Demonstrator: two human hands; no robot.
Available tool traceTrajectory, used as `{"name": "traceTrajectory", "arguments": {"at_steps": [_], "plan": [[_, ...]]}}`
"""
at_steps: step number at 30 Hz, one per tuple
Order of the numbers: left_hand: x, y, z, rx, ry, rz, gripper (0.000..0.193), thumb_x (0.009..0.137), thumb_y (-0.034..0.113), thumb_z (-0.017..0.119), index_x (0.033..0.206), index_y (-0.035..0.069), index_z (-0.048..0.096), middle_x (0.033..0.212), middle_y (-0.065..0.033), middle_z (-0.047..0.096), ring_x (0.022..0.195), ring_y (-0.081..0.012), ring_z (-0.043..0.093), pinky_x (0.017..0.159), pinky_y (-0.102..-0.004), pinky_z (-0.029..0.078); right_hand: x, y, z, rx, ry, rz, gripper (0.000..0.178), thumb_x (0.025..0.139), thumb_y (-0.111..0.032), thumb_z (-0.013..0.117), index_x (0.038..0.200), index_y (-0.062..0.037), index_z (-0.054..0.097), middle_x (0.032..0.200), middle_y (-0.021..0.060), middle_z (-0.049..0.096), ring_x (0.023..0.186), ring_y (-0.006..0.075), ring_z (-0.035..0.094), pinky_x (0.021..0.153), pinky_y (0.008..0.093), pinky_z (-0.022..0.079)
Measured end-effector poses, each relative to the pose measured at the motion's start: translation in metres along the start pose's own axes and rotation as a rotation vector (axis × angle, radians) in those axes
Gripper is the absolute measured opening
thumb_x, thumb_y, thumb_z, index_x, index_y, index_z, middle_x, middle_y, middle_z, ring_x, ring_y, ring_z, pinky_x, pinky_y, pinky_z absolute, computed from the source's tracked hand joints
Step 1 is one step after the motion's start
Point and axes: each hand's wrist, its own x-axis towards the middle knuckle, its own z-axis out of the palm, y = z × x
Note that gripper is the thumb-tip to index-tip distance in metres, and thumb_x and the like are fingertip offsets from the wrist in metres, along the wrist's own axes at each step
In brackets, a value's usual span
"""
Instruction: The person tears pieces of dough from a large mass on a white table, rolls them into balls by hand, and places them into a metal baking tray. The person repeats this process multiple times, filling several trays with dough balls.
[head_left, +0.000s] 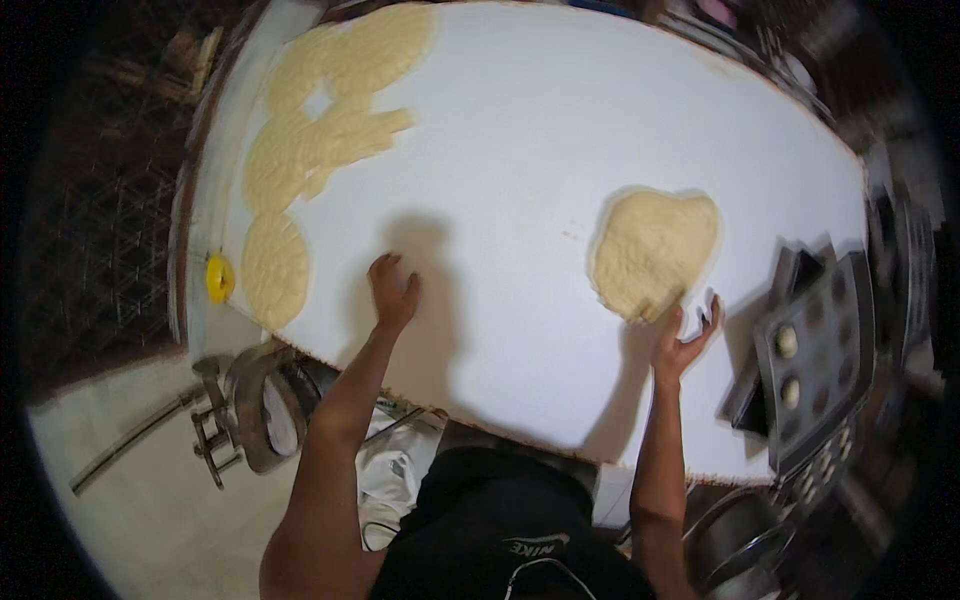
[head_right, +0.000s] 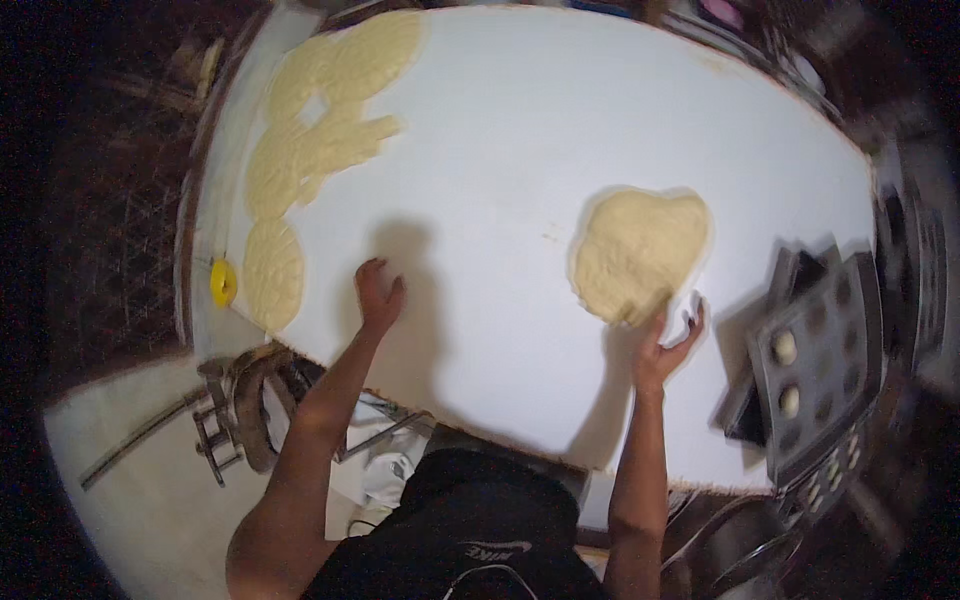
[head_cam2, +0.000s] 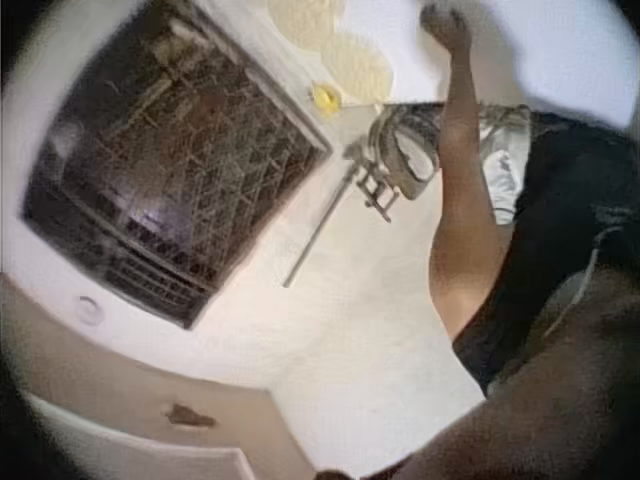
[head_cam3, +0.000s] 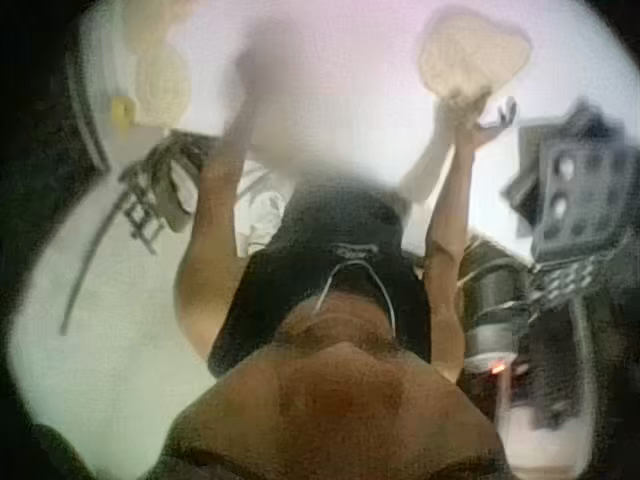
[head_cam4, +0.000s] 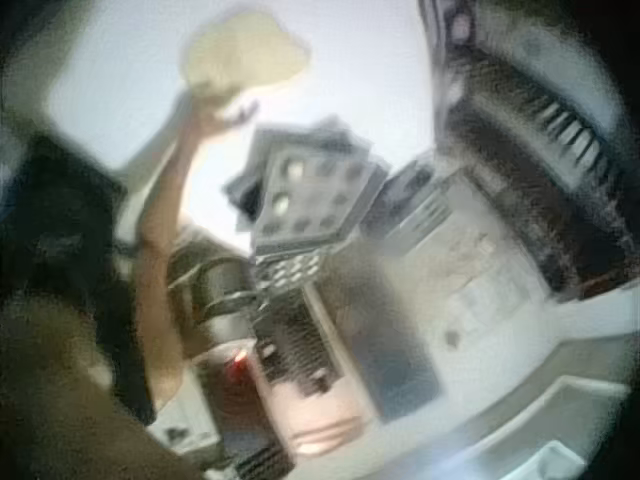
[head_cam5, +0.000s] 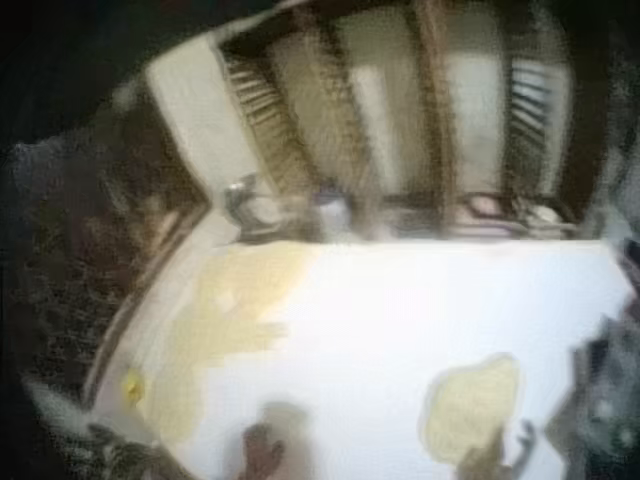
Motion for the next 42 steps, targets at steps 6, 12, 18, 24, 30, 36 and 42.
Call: {"name": "traceTrajectory", "arguments": {"at_steps": [6, 12, 18, 24, 30, 36, 42], "plan": [[0.062, -0.134, -0.037, 0.126, 0.201, -0.047, 0.059, 0.091, 0.019, 0.081, 0.143, 0.004, 0.057, 0.146, -0.0222, 0.056, 0.139, -0.0433, 0.049, 0.118, -0.0589, 0.038, -0.035, 0.001, 0.112, -0.588, -0.081, -0.323, 0.076, 0.108, -0.033, 0.065, 0.167, 0.0056, 0.036, 0.174, 0.0392, 0.023, 0.162, 0.0559, 0.020, 0.131, 0.0685, 0.015], [0.073, -0.119, -0.046, 0.052, 0.143, -0.139, 0.060, 0.088, 0.025, 0.078, 0.141, 0.005, 0.057, 0.152, -0.0224, 0.050, 0.144, -0.0451, 0.045, 0.120, -0.0615, 0.032, -0.023, -0.136, 0.354, -0.169, -0.651, -0.230, 0.053, 0.105, -0.039, 0.069, 0.145, -0.0047, 0.067, 0.156, 0.0283, 0.053, 0.147, 0.0491, 0.043, 0.122, 0.0647, 0.032], [0.090, -0.138, -0.059, 0.011, 0.100, -0.134, 0.057, 0.088, 0.027, 0.078, 0.138, 0.005, 0.059, 0.151, -0.0226, 0.051, 0.142, -0.0461, 0.047, 0.119, -0.0624, 0.033, 0.000, -0.204, 0.579, -0.283, -0.552, -0.414, 0.047, 0.099, -0.037, 0.079, 0.130, -0.0026, 0.070, 0.135, 0.0223, 0.066, 0.132, 0.0431, 0.055, 0.113, 0.0571, 0.043], [0.090, -0.165, -0.064, 0.025, 0.095, -0.161, 0.054, 0.088, 0.031, 0.076, 0.133, 0.004, 0.062, 0.151, -0.0226, 0.052, 0.140, -0.0456, 0.048, 0.120, -0.0627, 0.033, 0.072, -0.274, 0.529, 0.460, -0.219, -0.053, 0.044, 0.101, -0.013, 0.084, 0.131, 0.0001, 0.054, 0.123, 0.0116, 0.067, 0.109, 0.0196, 0.067, 0.100, 0.0385, 0.060], [0.095, -0.164, -0.066, 0.017, 0.102, -0.157, 0.053, 0.082, 0.022, 0.077, 0.130, 0.004, 0.062, 0.149, -0.0214, 0.053, 0.139, -0.0449, 0.049, 0.118, -0.0618, 0.033, 0.069, -0.329, 0.328, 1.457, -0.526, 0.289, 0.053, 0.107, -0.033, 0.073, 0.145, -0.0017, 0.054, 0.138, 0.0191, 0.066, 0.118, 0.0290, 0.070, 0.102, 0.0418, 0.061], [0.102, -0.162, -0.067, 0.021, 0.095, -0.155, 0.055, 0.082, 0.022, 0.077, 0.131, 0.005, 0.061, 0.149, -0.0217, 0.053, 0.138, -0.0447, 0.048, 0.119, -0.0628, 0.033, 0.005, -0.171, 0.357, 0.232, -0.769, 0.295, 0.047, 0.104, -0.028, 0.077, 0.141, -0.0013, 0.066, 0.129, 0.0142, 0.070, 0.108, 0.0258, 0.071, 0.096, 0.0397, 0.059], [0.103, -0.158, -0.062, -0.012, 0.083, -0.168, 0.054, 0.084, 0.026, 0.078, 0.132, 0.006, 0.061, 0.151, -0.0222, 0.052, 0.138, -0.0445, 0.049, 0.117, -0.0614, 0.034, 0.046, -0.191, 0.557, -0.122, -0.648, -0.295, 0.042, 0.098, -0.033, 0.074, 0.125, -0.0008, 0.079, 0.125, 0.0222, 0.072, 0.120, 0.0407, 0.064, 0.107, 0.0513, 0.050]]}}
